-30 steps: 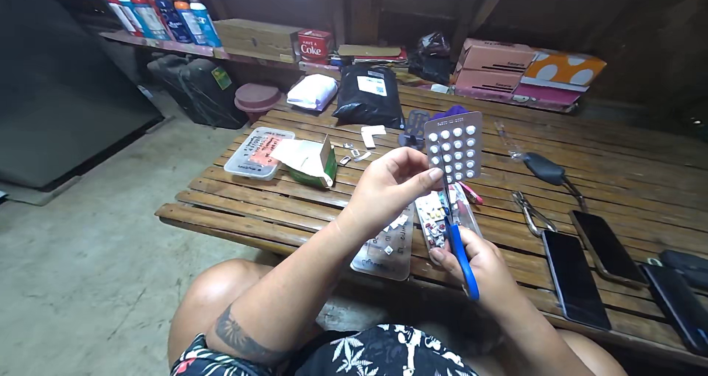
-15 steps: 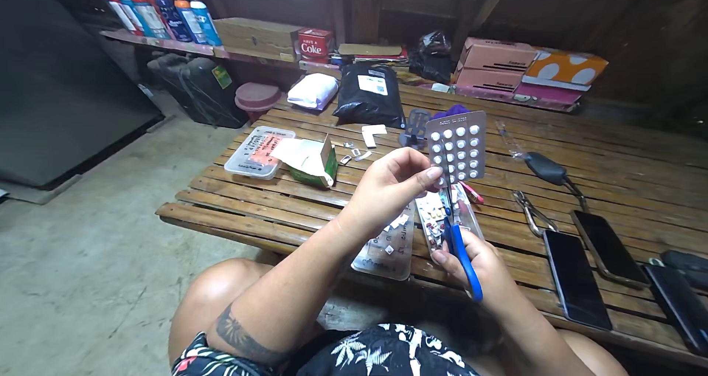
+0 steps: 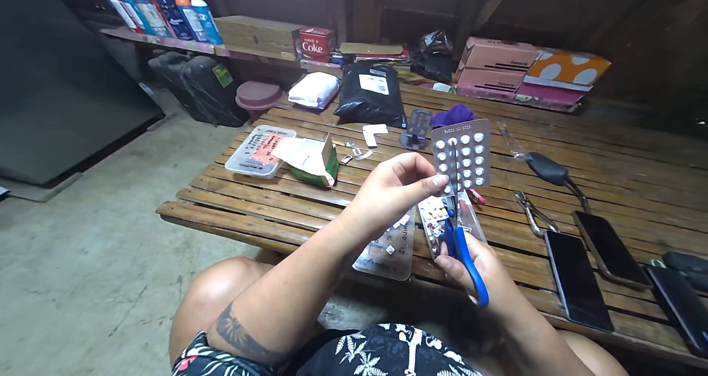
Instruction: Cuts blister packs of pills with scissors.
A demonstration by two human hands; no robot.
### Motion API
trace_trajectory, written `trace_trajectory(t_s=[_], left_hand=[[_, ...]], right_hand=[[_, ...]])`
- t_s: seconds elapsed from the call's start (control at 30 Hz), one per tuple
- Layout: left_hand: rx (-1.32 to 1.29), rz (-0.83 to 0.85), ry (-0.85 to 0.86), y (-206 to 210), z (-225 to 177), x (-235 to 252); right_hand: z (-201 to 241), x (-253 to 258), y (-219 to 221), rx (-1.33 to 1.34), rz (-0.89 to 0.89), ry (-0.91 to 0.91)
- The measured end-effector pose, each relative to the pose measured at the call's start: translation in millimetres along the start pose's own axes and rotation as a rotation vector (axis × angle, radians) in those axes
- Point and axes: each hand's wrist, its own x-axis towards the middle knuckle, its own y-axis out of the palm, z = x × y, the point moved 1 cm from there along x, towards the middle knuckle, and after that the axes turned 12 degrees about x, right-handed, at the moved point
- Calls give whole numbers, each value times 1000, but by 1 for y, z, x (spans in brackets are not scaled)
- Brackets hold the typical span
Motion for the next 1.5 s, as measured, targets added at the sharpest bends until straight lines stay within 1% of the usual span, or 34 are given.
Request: trace_trajectory(t_s=[0.2, 0.47, 0.9, 1.1, 1.27, 1.4, 1.5], left_hand=[[-20, 5, -7, 0, 0, 0], [-24, 9, -18, 0, 0, -1], [-42, 5, -32, -1, 0, -1], [-9, 18, 32, -2, 2, 0], [90, -2, 75, 2, 3, 1], [179, -26, 198, 1, 7, 4], [234, -28, 237, 0, 8, 5]], right_hand=[[-2, 0, 2, -8, -19, -23], [-1, -1, 3, -85, -57, -18], [-2, 0, 2, -77, -55, -26], [-3, 1, 1, -82, -66, -29], [-2, 1, 0, -76, -58, -19], [-3, 2, -2, -61, -44, -13], [-2, 1, -2, -49, -36, -2]])
